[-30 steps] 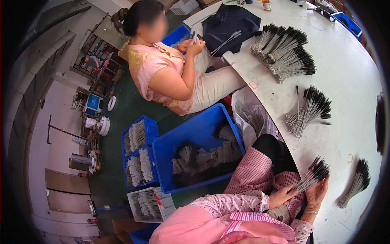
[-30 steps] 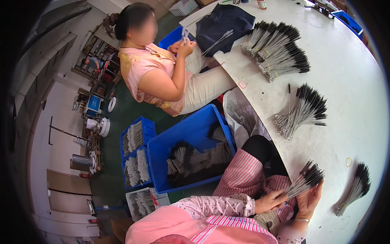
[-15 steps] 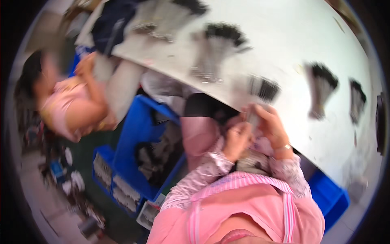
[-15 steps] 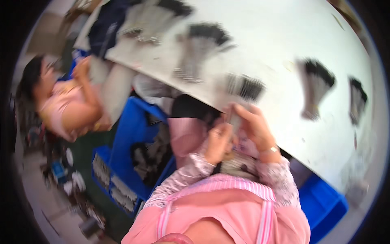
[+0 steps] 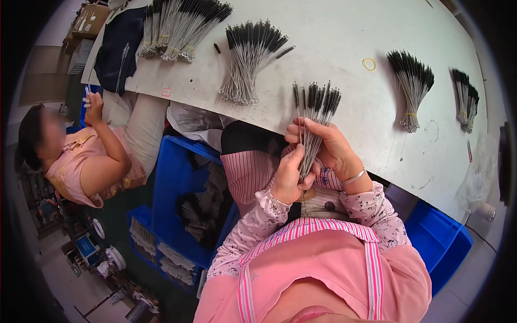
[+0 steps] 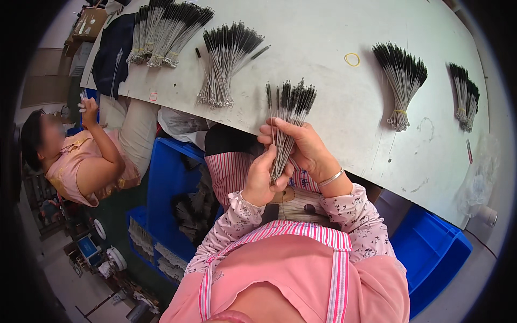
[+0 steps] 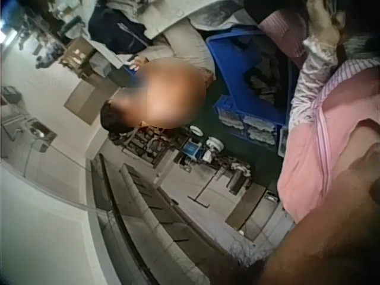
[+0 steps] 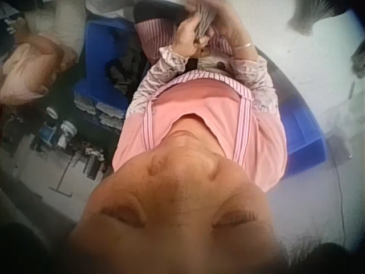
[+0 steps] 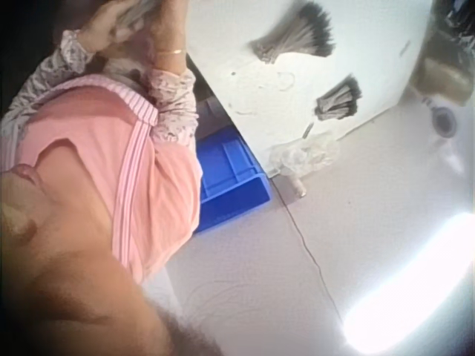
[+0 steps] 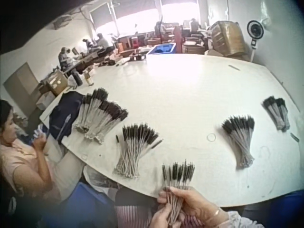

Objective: The person gathers bundles of black-bristled brushes from a blue bin, aligns them by hand, and secures them with rubber bands. The person places the finished bundles on the table.

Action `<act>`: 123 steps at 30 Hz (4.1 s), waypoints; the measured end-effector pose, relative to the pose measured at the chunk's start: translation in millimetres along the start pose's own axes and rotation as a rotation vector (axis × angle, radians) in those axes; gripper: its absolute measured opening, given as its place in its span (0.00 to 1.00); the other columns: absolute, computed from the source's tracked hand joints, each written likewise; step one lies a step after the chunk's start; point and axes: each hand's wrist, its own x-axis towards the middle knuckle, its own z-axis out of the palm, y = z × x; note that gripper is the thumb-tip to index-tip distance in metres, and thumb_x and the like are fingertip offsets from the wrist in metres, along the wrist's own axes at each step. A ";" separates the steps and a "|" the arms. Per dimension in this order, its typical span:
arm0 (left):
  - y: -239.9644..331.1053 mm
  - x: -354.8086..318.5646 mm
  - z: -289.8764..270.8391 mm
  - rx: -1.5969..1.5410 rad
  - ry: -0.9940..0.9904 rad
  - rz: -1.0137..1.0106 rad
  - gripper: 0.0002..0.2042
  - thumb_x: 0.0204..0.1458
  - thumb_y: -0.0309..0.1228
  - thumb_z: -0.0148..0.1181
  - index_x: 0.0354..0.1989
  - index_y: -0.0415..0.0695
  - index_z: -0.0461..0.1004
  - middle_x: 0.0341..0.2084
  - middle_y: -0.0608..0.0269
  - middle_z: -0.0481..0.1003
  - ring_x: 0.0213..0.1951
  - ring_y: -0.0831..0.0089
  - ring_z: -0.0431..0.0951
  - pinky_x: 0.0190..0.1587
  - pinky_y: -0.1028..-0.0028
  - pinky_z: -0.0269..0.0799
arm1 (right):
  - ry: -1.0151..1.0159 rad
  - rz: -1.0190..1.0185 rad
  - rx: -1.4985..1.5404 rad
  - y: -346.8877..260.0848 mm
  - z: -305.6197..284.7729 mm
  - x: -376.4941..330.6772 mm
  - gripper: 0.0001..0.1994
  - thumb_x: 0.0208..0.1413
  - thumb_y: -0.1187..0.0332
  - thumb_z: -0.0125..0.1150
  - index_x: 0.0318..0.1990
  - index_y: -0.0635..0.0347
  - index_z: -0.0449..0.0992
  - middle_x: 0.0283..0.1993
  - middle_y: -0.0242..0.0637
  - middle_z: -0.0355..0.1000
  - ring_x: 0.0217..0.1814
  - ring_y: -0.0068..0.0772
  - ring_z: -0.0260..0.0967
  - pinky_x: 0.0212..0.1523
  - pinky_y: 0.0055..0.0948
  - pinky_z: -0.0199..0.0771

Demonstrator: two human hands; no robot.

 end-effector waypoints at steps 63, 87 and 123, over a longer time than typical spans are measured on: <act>84.3 65.0 -298.6 0.521 1.817 -0.122 0.24 0.39 0.46 0.58 0.41 0.42 0.72 0.40 0.51 0.75 0.46 0.54 0.74 0.49 0.51 0.62 | -0.357 -0.731 -1.373 24.4 74.5 84.5 0.11 0.55 0.62 0.54 0.34 0.60 0.63 0.27 0.31 0.60 0.31 0.30 0.61 0.35 0.27 0.61; 87.7 61.8 -300.5 0.431 1.765 0.033 0.22 0.41 0.44 0.56 0.39 0.39 0.72 0.34 0.45 0.76 0.38 0.46 0.76 0.42 0.53 0.71 | -0.206 0.708 -1.012 112.9 140.9 115.6 0.11 0.56 0.61 0.58 0.25 0.56 0.70 0.15 0.20 0.56 0.16 0.16 0.54 0.16 0.21 0.52; 86.4 63.4 -298.6 0.488 1.807 -0.017 0.23 0.39 0.46 0.54 0.40 0.39 0.73 0.30 0.44 0.77 0.37 0.47 0.77 0.42 0.54 0.71 | -0.098 0.950 -0.658 137.5 110.3 141.6 0.12 0.58 0.58 0.54 0.26 0.50 0.67 0.14 0.16 0.47 0.12 0.13 0.41 0.13 0.20 0.38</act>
